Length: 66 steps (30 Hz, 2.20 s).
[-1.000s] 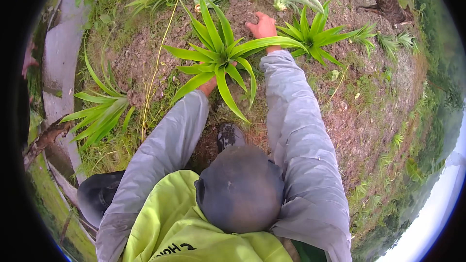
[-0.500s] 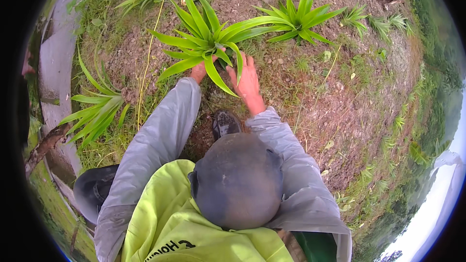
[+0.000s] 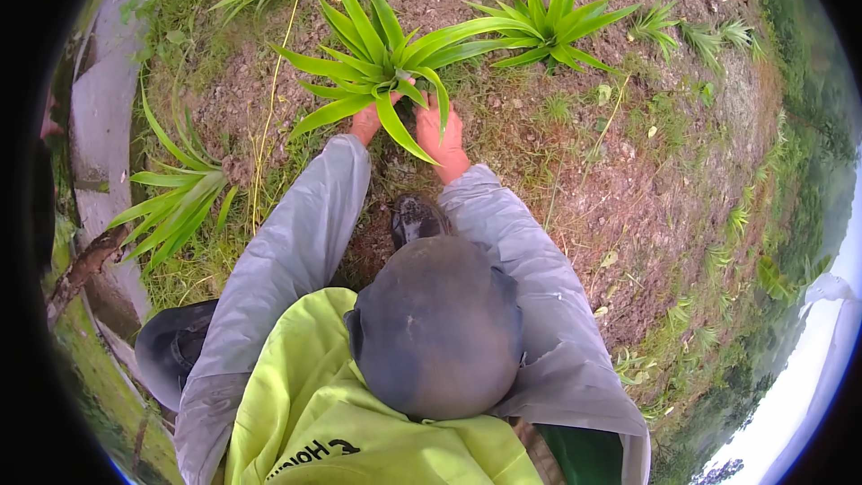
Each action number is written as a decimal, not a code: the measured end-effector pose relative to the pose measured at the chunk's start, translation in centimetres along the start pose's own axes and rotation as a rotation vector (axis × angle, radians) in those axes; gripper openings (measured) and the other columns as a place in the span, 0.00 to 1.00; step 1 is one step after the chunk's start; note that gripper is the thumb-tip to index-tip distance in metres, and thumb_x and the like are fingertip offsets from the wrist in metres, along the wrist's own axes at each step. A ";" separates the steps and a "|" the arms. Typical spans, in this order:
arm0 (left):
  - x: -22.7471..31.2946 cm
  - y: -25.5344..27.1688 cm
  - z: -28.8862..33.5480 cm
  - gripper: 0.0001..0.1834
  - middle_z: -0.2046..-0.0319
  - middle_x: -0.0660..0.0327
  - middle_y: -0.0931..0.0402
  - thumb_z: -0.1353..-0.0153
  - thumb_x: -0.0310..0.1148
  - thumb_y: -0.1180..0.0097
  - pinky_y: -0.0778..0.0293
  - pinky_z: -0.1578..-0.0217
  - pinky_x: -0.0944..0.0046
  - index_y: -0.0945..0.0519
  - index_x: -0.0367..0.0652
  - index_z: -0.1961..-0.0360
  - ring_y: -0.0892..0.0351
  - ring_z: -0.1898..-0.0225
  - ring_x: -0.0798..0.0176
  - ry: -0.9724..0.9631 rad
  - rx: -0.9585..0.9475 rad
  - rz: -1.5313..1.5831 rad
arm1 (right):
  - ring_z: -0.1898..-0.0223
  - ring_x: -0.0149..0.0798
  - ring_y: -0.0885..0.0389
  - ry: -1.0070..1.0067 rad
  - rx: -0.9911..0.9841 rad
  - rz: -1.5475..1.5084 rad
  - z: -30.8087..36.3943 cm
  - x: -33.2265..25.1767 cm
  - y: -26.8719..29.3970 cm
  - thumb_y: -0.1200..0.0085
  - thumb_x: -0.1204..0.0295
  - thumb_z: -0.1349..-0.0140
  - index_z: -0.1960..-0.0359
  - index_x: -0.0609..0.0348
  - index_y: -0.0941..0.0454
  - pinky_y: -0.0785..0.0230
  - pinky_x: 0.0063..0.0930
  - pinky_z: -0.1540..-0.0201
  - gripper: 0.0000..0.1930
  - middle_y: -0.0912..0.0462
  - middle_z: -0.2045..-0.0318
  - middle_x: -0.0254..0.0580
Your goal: The person picks up pineapple crowns and plants them in rows in the soil, using their hands to dig small depressions and firm the dirt around the base of each plant.
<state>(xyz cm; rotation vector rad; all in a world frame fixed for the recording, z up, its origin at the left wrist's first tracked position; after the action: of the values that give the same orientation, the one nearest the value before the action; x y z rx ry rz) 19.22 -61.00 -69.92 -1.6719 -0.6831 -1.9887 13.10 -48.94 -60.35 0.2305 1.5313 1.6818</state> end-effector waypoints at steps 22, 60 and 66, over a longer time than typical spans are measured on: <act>-1.4 0.9 -0.7 0.30 0.30 0.68 0.31 0.28 0.46 0.44 0.42 0.29 0.46 0.33 0.65 0.26 0.33 0.30 0.57 0.030 -0.229 -0.372 | 0.40 0.63 0.24 -0.090 -0.095 -0.037 2.9 -1.2 4.0 0.35 0.49 0.41 0.37 0.69 0.29 0.31 0.57 0.40 0.39 0.27 0.38 0.65; -0.1 3.9 -0.7 0.21 0.55 0.58 0.15 0.44 0.35 0.27 0.21 0.56 0.57 0.19 0.43 0.50 0.17 0.54 0.60 -0.083 0.177 -0.024 | 0.59 0.55 0.13 0.225 0.033 -0.085 -3.3 -3.2 -5.1 0.47 0.65 0.34 0.42 0.61 0.24 0.20 0.50 0.60 0.21 0.14 0.59 0.55; 6.6 0.5 -2.3 0.20 0.60 0.59 0.16 0.43 0.28 0.30 0.21 0.60 0.57 0.21 0.40 0.49 0.16 0.59 0.60 -0.236 0.188 -0.143 | 0.65 0.61 0.14 0.082 0.128 -0.527 -5.2 3.7 -6.7 0.47 0.63 0.32 0.52 0.59 0.20 0.22 0.56 0.66 0.14 0.15 0.65 0.63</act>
<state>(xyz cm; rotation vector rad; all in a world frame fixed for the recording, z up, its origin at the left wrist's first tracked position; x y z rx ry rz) 16.73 -63.02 -63.67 -1.8013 -1.0666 -1.7696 10.40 -50.92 -68.99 -0.1686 1.5904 1.1909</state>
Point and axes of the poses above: each hand's wrist, its own z-axis away from the middle knuckle, its own y-axis out of the back of the hand, x = y × z, the point moved 10 cm from there along -z, towards the middle knuckle
